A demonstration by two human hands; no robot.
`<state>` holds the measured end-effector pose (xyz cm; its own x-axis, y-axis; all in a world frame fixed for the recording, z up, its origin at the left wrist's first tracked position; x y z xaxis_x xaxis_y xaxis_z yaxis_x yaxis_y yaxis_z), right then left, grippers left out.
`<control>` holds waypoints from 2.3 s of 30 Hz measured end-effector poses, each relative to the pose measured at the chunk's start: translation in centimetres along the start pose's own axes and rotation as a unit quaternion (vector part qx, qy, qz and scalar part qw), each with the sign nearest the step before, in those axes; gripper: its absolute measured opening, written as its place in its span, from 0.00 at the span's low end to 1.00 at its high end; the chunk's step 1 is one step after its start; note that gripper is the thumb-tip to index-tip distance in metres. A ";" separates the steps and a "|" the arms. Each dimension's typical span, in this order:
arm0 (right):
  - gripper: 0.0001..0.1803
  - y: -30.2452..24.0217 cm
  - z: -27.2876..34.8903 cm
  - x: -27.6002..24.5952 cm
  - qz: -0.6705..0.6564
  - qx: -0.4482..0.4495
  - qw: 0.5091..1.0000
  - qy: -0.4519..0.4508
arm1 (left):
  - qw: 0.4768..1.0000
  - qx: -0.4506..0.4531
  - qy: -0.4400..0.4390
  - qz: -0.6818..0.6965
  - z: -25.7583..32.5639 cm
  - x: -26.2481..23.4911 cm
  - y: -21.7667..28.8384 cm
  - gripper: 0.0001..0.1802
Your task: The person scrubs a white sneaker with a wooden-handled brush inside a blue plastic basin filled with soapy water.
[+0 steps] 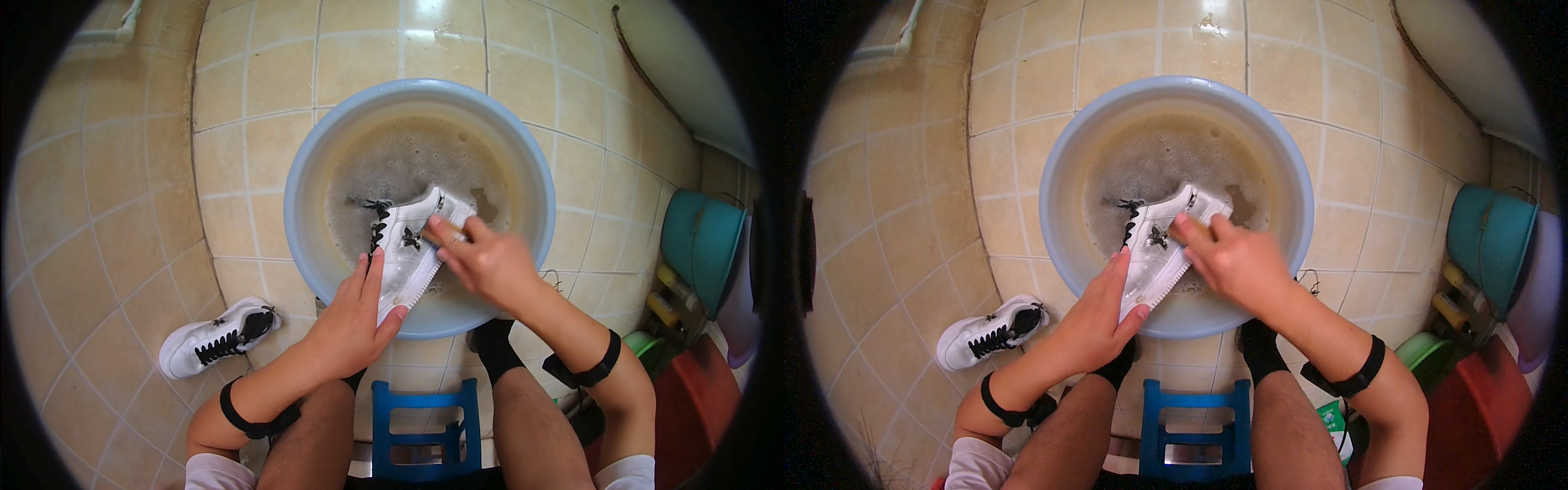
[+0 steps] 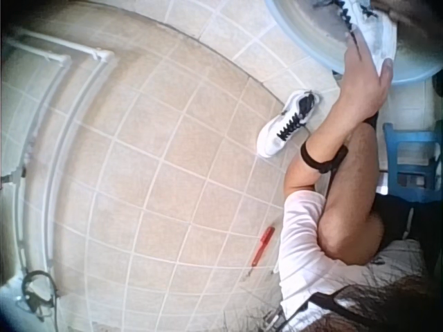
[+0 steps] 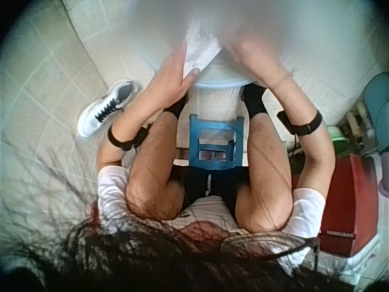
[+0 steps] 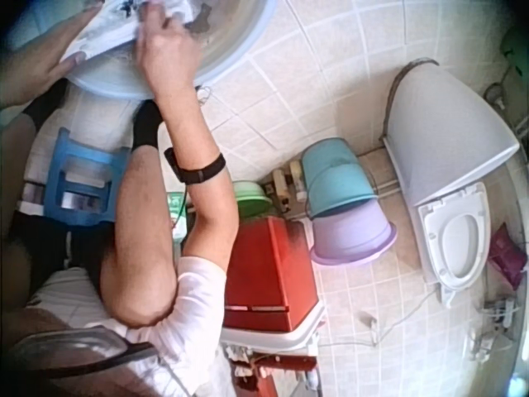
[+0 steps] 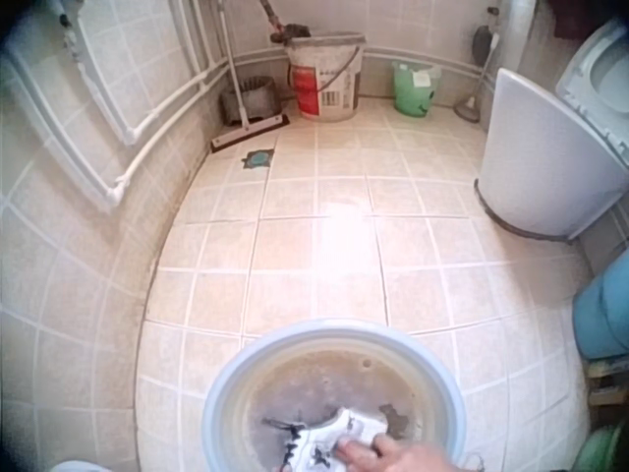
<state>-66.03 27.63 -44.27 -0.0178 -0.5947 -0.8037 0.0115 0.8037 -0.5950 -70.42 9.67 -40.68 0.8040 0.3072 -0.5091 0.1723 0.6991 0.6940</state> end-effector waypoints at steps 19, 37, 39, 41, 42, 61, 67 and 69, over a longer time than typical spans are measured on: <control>0.26 -2.1 1.2 0.2 -0.081 0.011 0.996 -0.029 | 1.000 0.010 -0.019 -0.014 -0.4 -0.1 0.0 0.38; 0.26 -0.1 3.2 0.0 -0.116 0.071 0.990 -0.038 | 0.999 -0.040 -0.031 0.011 -1.8 0.9 -0.3 0.42; 0.26 1.4 3.0 0.0 -0.046 0.085 0.995 -0.026 | 0.999 -0.040 -0.030 0.008 -1.8 1.0 -0.1 0.42; 0.26 2.7 2.7 0.0 0.010 0.083 0.996 0.002 | 0.999 -0.039 -0.029 0.015 -1.8 0.9 -0.1 0.42; 0.26 3.2 2.6 -0.2 0.030 0.111 0.993 0.013 | 0.999 -0.038 -0.028 0.017 -1.8 0.9 0.0 0.42; 0.25 2.8 2.1 -0.9 0.117 0.134 0.984 0.007 | 0.997 -0.057 -0.040 0.020 -1.0 -0.5 0.2 0.40; 0.23 -0.9 3.1 -0.7 -0.027 0.107 0.992 -0.056 | 0.998 -0.044 -0.036 0.012 -1.0 -0.4 0.0 0.40; 0.23 -0.6 3.0 -0.8 -0.047 0.105 0.991 -0.067 | 0.999 -0.038 -0.033 0.012 -1.0 -0.5 -0.1 0.41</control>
<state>-63.04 27.56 -43.35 0.1044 -0.6751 -0.7303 0.2244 0.7314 -0.6440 -71.35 10.13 -40.99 0.8437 0.2824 -0.4566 0.1116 0.7396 0.6638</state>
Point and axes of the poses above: each hand's wrist, its own z-axis away from the middle knuckle, its own x-axis out of the palm, y = z × x, the point moved 4 cm from there along -z, towards the middle knuckle, and after that the axes turned 12 degrees about y, right-handed, at the moved point
